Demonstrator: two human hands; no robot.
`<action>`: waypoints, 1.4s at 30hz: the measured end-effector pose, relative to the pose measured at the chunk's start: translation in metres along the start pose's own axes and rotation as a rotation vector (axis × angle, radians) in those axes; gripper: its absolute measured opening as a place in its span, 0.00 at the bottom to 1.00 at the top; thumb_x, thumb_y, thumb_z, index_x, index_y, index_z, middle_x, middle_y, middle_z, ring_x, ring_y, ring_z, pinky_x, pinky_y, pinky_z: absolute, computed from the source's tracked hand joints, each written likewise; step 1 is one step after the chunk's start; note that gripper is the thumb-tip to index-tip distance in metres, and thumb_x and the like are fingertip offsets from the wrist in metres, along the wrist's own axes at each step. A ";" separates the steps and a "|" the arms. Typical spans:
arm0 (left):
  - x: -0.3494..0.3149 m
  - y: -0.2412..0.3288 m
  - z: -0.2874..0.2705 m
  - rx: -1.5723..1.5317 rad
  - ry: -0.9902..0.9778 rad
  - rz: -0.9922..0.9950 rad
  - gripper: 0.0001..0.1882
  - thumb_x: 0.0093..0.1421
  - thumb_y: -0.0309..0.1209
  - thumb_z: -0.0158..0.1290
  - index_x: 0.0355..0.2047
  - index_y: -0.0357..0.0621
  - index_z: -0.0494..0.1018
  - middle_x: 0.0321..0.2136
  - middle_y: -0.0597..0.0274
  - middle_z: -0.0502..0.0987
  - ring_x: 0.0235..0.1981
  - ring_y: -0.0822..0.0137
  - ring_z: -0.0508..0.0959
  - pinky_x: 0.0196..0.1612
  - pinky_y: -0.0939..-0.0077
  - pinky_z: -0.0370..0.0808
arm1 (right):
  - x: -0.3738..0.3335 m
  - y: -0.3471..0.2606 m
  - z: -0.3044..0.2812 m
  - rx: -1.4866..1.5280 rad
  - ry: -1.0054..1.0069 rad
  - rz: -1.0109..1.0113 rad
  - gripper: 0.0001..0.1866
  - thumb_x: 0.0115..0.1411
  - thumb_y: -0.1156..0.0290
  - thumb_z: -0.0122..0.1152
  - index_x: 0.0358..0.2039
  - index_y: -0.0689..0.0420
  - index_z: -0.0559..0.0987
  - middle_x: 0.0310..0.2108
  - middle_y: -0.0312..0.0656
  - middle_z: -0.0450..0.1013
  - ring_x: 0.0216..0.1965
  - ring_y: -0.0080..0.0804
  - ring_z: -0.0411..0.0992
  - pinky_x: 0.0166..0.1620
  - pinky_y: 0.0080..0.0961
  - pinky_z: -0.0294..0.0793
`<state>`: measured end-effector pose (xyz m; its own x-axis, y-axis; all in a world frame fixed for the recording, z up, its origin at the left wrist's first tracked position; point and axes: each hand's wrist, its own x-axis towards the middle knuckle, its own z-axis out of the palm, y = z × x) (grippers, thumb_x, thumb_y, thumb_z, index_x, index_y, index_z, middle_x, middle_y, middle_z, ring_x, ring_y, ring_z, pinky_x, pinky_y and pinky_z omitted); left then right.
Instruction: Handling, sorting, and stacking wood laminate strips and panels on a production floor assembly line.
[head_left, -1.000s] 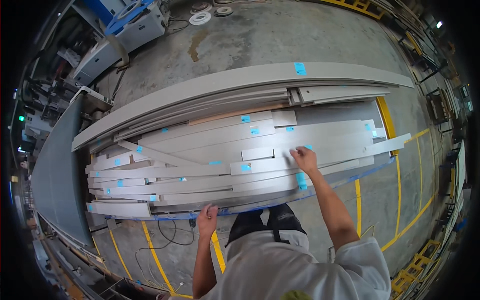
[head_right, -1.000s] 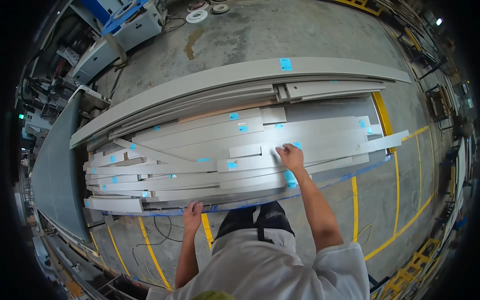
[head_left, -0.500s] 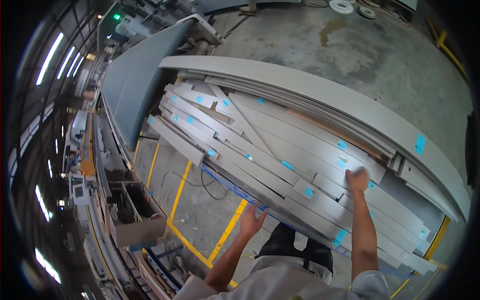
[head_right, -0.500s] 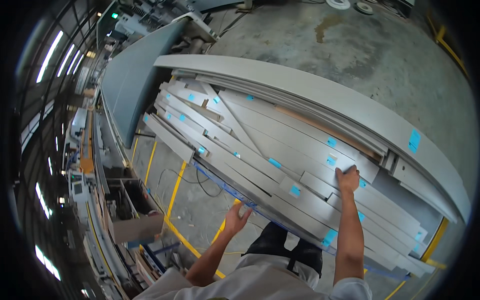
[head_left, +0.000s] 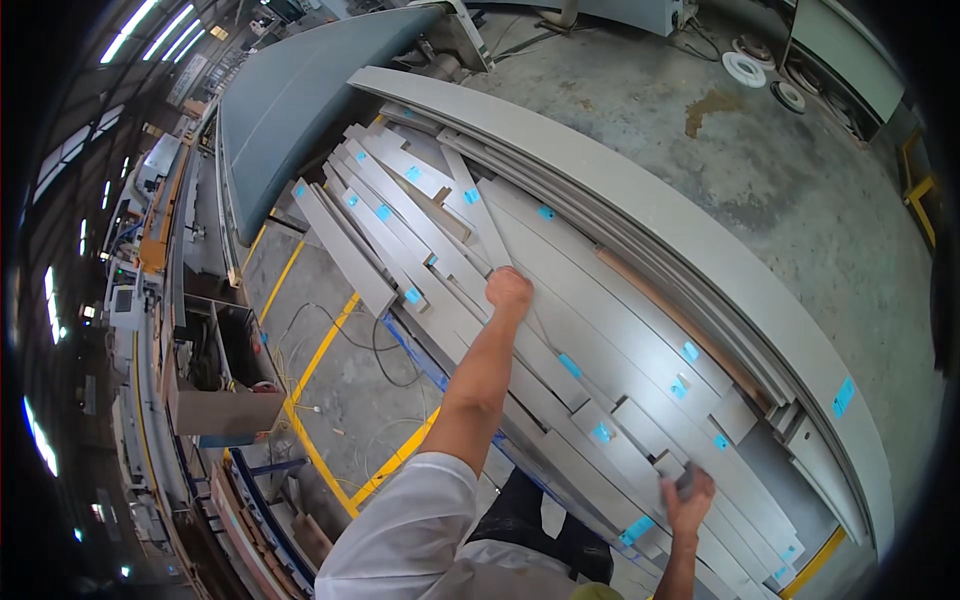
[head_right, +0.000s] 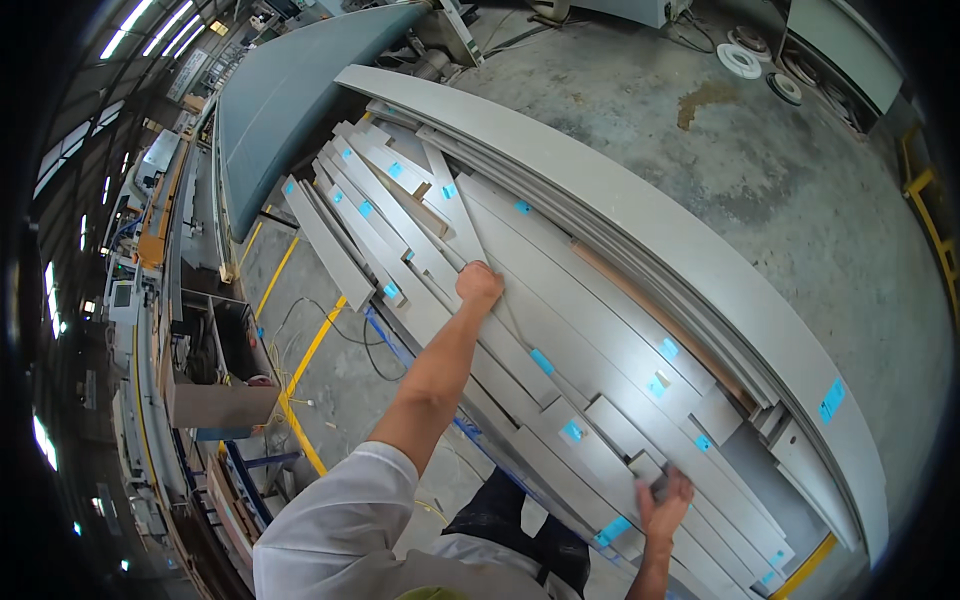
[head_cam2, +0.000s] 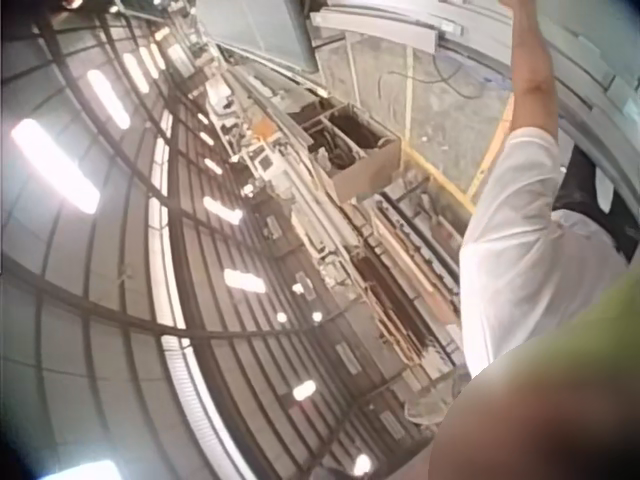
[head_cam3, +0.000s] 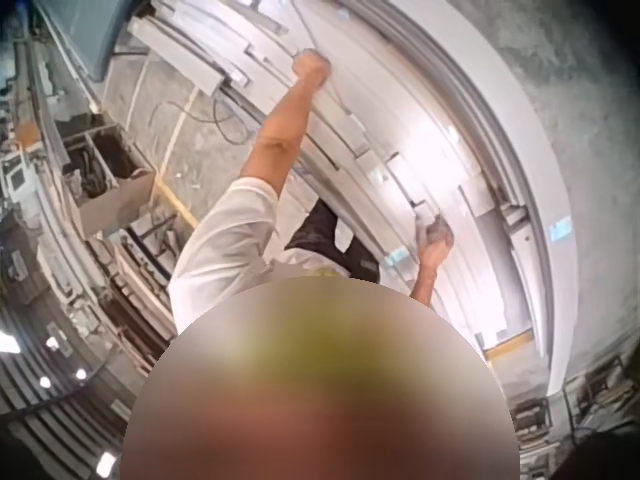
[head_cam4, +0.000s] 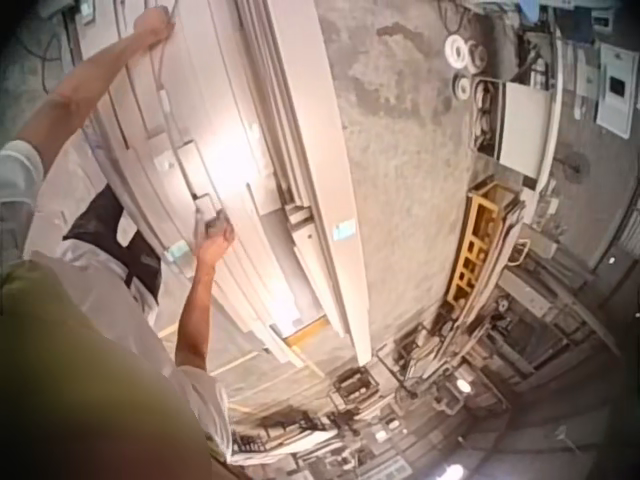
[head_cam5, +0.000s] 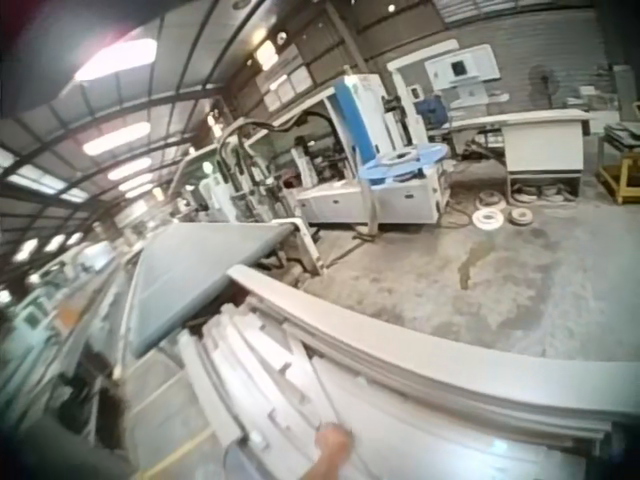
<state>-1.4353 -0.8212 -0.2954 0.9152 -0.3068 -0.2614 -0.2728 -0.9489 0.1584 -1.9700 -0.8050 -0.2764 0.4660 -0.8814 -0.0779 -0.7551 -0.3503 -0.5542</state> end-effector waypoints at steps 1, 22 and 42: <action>0.006 -0.003 -0.001 0.001 -0.007 -0.058 0.22 0.46 0.50 0.59 0.33 0.45 0.77 0.37 0.57 0.78 0.41 0.58 0.78 0.43 0.66 0.75 | -0.005 -0.006 0.000 0.012 -0.057 -0.078 0.40 0.39 0.54 0.71 0.48 0.66 0.68 0.45 0.56 0.67 0.47 0.55 0.63 0.51 0.46 0.63; 0.020 -0.006 -0.039 -0.241 0.052 -0.199 0.31 0.47 0.54 0.53 0.34 0.33 0.77 0.38 0.41 0.77 0.43 0.49 0.77 0.46 0.62 0.73 | -0.020 -0.007 -0.011 -0.178 -0.133 -0.023 0.54 0.24 0.44 0.74 0.51 0.63 0.67 0.49 0.51 0.65 0.50 0.52 0.61 0.56 0.48 0.55; -0.050 -0.084 -0.034 0.179 0.150 -0.073 0.44 0.45 0.65 0.53 0.39 0.28 0.71 0.34 0.41 0.76 0.33 0.46 0.78 0.40 0.54 0.74 | 0.127 -0.016 0.028 -0.108 -0.127 0.864 0.37 0.45 0.39 0.59 0.42 0.62 0.74 0.39 0.51 0.75 0.44 0.44 0.73 0.46 0.34 0.74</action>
<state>-1.4479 -0.7235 -0.2632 0.9646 -0.2349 -0.1196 -0.2401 -0.9703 -0.0304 -1.8863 -0.9023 -0.3007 -0.2456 -0.8123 -0.5291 -0.9039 0.3891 -0.1778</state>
